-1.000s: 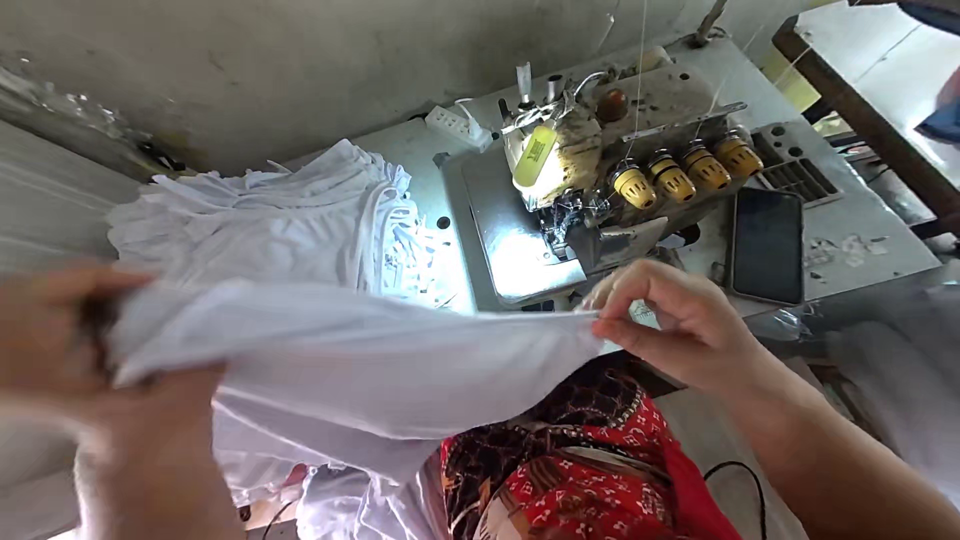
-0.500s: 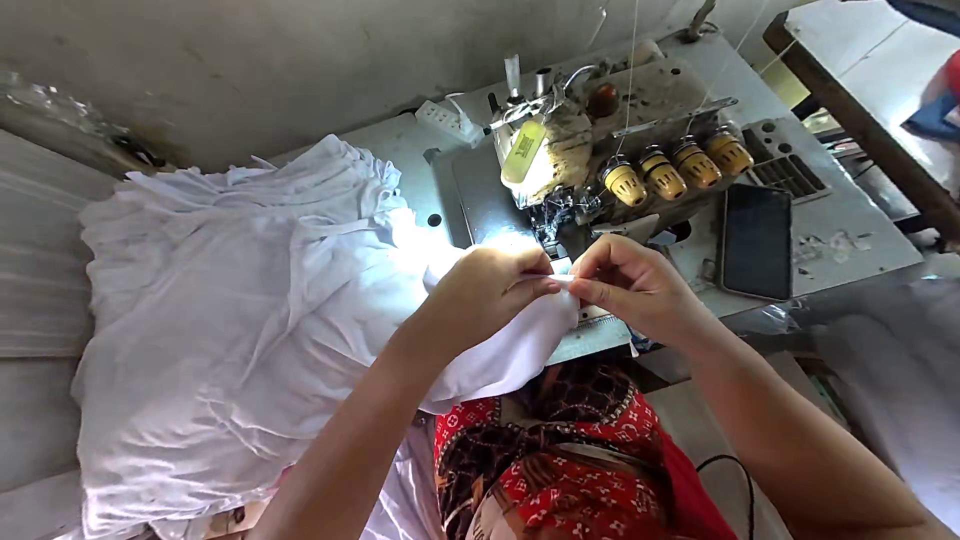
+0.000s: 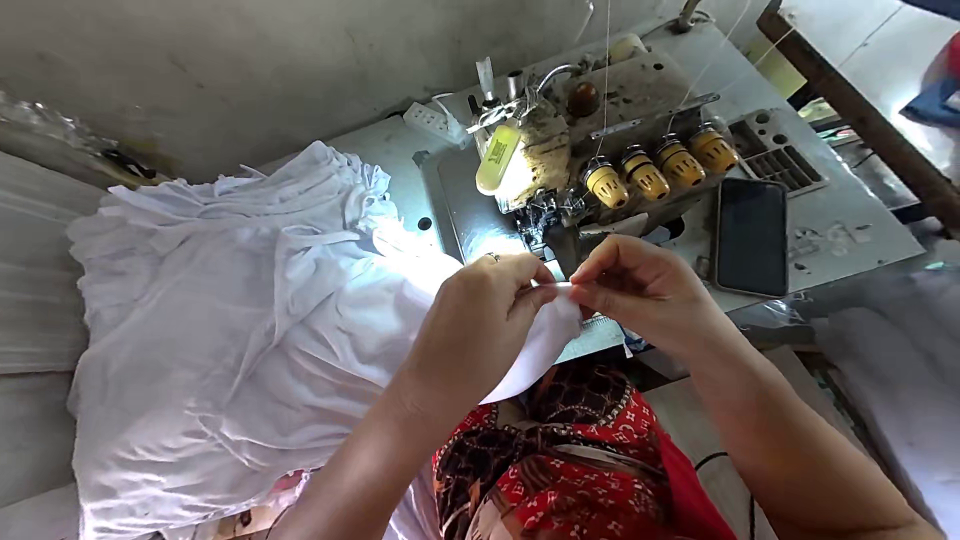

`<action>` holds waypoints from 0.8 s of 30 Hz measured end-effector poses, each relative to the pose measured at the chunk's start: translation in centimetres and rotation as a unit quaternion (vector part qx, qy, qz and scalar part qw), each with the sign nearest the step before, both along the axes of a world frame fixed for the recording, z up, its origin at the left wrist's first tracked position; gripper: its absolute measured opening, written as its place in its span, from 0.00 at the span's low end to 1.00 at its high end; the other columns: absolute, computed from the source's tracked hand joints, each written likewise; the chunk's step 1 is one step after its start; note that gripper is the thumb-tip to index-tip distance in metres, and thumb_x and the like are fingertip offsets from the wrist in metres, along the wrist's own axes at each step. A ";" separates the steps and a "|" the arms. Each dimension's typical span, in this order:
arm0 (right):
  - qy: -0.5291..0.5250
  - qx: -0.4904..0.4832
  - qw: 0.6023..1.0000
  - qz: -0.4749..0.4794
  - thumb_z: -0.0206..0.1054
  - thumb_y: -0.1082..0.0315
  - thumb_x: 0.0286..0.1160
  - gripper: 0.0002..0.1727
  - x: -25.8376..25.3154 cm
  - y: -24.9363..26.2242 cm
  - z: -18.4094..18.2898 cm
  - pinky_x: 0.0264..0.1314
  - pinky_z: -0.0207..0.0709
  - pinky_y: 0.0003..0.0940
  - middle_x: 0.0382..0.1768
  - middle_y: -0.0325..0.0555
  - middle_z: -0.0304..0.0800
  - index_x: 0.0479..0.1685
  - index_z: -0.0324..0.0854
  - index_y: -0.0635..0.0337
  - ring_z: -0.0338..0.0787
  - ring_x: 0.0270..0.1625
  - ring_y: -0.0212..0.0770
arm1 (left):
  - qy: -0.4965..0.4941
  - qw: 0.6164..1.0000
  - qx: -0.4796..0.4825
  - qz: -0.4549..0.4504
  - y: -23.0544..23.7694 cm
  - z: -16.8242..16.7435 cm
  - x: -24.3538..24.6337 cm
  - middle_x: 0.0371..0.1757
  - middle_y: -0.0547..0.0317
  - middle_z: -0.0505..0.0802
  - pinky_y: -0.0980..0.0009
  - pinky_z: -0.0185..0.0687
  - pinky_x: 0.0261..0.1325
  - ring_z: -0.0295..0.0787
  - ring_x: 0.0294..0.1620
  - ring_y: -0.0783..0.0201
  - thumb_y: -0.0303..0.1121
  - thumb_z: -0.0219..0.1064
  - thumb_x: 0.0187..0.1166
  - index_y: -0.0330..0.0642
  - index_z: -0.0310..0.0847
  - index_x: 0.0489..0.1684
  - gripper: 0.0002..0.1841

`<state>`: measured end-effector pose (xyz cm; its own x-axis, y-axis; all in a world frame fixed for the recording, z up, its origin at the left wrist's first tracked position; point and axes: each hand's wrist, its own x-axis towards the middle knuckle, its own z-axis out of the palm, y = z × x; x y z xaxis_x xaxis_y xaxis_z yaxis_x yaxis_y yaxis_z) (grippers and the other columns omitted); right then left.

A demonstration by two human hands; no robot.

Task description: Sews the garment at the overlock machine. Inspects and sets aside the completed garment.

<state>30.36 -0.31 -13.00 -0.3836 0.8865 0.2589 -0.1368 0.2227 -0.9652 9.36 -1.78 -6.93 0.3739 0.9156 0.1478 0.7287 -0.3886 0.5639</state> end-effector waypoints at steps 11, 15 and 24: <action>-0.254 0.026 0.943 -0.215 0.66 0.70 0.73 0.07 -2.1 1.8 -3.4 0.25 0.81 0.22 0.30 0.37 0.87 0.47 0.81 0.58 0.82 0.21 0.24 | -0.008 0.996 -0.012 0.091 2.8 -4.9 2.0 0.31 0.54 0.84 0.67 0.77 0.40 0.82 0.34 0.63 0.28 0.68 0.78 0.35 0.85 0.31 0.07; -0.291 0.076 0.919 -0.254 0.66 0.68 0.75 0.06 -2.9 2.3 -3.8 0.21 0.73 0.27 0.28 0.38 0.86 0.45 0.82 0.57 0.76 0.18 0.28 | 0.055 0.988 -0.088 0.110 4.0 -3.0 2.0 0.31 0.51 0.84 0.61 0.74 0.43 0.81 0.36 0.58 0.31 0.67 0.80 0.36 0.84 0.29 0.10; -0.348 0.164 0.866 -0.319 0.66 0.73 0.74 0.06 -4.2 2.5 -4.9 0.20 0.77 0.39 0.29 0.48 0.89 0.45 0.79 0.63 0.85 0.21 0.42 | 0.087 0.987 -0.074 0.110 6.1 -4.9 1.4 0.33 0.47 0.87 0.51 0.81 0.40 0.88 0.40 0.50 0.33 0.64 0.77 0.35 0.83 0.24 0.13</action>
<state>26.18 2.19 -17.93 -0.0067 0.8978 0.4404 0.7044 0.3168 -0.6352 10.78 4.30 -11.83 0.1705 0.9844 -0.0429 0.8768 -0.1317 0.4624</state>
